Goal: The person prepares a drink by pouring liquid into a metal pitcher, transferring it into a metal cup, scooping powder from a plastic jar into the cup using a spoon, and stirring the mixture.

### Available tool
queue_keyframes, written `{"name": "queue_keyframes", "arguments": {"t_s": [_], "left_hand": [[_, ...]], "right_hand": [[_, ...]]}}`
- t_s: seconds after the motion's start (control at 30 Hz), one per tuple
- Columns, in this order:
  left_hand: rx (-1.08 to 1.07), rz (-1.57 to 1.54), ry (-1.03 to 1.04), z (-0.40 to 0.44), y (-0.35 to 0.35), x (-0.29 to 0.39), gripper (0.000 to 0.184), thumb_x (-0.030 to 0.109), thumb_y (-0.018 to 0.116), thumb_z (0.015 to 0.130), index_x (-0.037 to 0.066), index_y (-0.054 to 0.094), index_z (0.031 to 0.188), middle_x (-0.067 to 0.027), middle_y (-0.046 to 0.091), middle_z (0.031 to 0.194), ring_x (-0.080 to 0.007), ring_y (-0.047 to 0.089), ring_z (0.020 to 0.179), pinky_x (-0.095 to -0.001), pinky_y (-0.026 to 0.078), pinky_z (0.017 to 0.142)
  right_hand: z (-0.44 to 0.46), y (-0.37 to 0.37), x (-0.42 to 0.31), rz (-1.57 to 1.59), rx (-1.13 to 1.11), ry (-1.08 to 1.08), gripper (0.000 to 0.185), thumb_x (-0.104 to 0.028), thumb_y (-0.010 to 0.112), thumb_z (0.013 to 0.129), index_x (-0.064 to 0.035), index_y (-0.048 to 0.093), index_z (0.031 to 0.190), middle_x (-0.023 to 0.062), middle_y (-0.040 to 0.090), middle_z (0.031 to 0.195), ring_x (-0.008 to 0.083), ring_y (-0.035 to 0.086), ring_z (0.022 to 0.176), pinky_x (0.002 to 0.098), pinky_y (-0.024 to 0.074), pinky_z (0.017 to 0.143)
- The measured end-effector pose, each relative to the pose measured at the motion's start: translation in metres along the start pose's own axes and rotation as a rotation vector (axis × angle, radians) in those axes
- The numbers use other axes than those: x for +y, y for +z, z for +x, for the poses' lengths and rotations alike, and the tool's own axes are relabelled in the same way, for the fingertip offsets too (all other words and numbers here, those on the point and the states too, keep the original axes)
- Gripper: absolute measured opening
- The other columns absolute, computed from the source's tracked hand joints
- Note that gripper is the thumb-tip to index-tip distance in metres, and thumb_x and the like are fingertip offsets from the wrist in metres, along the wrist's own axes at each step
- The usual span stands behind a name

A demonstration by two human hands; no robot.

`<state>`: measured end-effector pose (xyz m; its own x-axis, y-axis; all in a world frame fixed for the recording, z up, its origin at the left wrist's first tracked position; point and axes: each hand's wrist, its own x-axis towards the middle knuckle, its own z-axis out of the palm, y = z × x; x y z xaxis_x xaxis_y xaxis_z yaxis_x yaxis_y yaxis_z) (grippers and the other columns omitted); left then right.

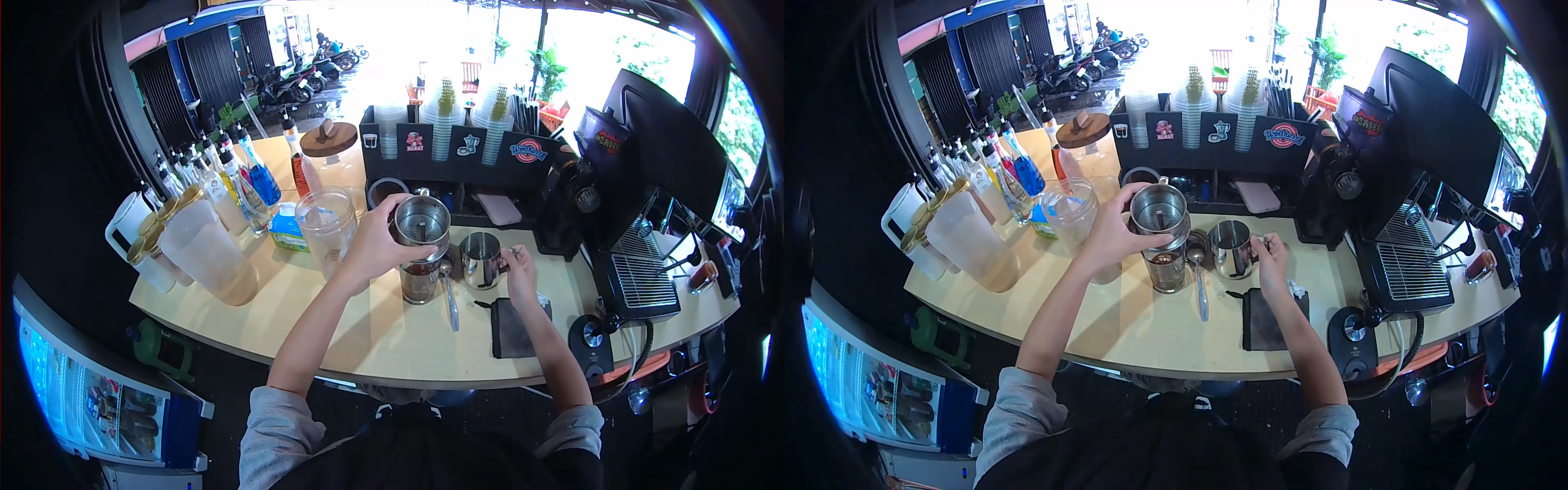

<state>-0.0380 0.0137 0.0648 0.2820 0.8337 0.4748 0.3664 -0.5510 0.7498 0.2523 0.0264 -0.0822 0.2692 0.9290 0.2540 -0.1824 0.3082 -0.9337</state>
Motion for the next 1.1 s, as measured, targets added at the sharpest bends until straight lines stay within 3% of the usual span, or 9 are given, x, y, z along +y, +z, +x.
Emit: {"name": "queue_keyframes", "arguments": {"t_s": [0.07, 0.57, 0.7, 0.8, 1.0, 1.07, 1.1], "left_hand": [[-0.05, 0.009, -0.041, 0.001, -0.002, 0.004, 0.076, 0.026, 0.087, 0.057, 0.005, 0.052, 0.121, -0.0092, 0.062, 0.113, -0.0194, 0.059, 0.106, -0.0346, 0.044, 0.097], [-0.088, -0.038, 0.021, -0.005, -0.007, 0.012, 0.075, 0.013, 0.085, 0.058, 0.006, 0.048, 0.123, -0.0086, 0.061, 0.114, -0.0188, 0.059, 0.107, -0.032, 0.045, 0.096], [-0.098, -0.041, 0.023, -0.006, -0.006, 0.012, 0.076, 0.013, 0.085, 0.058, 0.006, 0.047, 0.124, -0.0088, 0.06, 0.115, -0.0191, 0.058, 0.108, -0.0326, 0.045, 0.097], [-0.059, -0.061, 0.093, -0.009, -0.003, 0.006, 0.069, 0.019, 0.085, 0.061, 0.007, 0.05, 0.119, -0.0094, 0.063, 0.108, -0.0229, 0.061, 0.102, -0.0342, 0.046, 0.09], [-0.079, -0.043, -0.023, -0.011, 0.001, -0.007, 0.076, 0.018, 0.088, 0.058, 0.006, 0.049, 0.123, -0.009, 0.061, 0.114, -0.0184, 0.058, 0.108, -0.033, 0.044, 0.098], [-0.04, -0.034, 0.007, -0.012, 0.004, -0.013, 0.076, 0.029, 0.087, 0.059, 0.005, 0.05, 0.121, -0.0108, 0.065, 0.105, -0.0213, 0.064, 0.096, -0.033, 0.049, 0.087], [-0.04, -0.035, 0.007, -0.013, 0.005, -0.014, 0.076, 0.029, 0.087, 0.059, 0.005, 0.05, 0.121, -0.0108, 0.065, 0.105, -0.0213, 0.064, 0.096, -0.033, 0.049, 0.087]], "right_hand": [[-0.002, 0.001, -0.001, -0.022, 0.009, 0.002, 0.02, -0.009, 0.058, 0.091, -0.0097, 0.045, 0.077, -0.0031, 0.049, 0.067, 0.0047, 0.045, 0.062, 0.0229, 0.0361, 0.059], [-0.015, -0.008, 0.007, -0.039, -0.023, 0.036, 0.015, -0.01, 0.056, 0.093, -0.0081, 0.047, 0.081, -0.0001, 0.055, 0.074, 0.0071, 0.052, 0.069, 0.0239, 0.0424, 0.067], [-0.015, -0.008, 0.007, -0.105, -0.023, 0.025, 0.013, -0.011, 0.054, 0.094, -0.0079, 0.048, 0.083, 0.0005, 0.056, 0.075, 0.008, 0.053, 0.071, 0.0244, 0.0442, 0.07], [-0.015, -0.008, 0.006, -0.134, -0.026, 0.026, 0.011, -0.012, 0.053, 0.095, -0.0076, 0.05, 0.085, 0.0013, 0.057, 0.077, 0.009, 0.055, 0.072, 0.025, 0.0457, 0.071], [-0.019, -0.001, -0.006, -0.209, -0.004, 0.028, 0.005, -0.012, 0.053, 0.094, -0.0072, 0.052, 0.095, 0.0013, 0.056, 0.085, 0.0089, 0.055, 0.079, 0.0241, 0.0444, 0.074], [-0.021, 0.002, -0.013, -0.239, 0.03, 0.021, 0.008, -0.013, 0.054, 0.094, -0.007, 0.052, 0.099, 0.0014, 0.056, 0.088, 0.009, 0.054, 0.083, 0.0241, 0.0436, 0.076], [-0.02, 0.002, -0.015, -0.296, 0.043, -0.016, 0.013, -0.013, 0.055, 0.093, -0.0058, 0.05, 0.103, 0.004, 0.053, 0.095, 0.0117, 0.055, 0.087, 0.0257, 0.0453, 0.079]]}}
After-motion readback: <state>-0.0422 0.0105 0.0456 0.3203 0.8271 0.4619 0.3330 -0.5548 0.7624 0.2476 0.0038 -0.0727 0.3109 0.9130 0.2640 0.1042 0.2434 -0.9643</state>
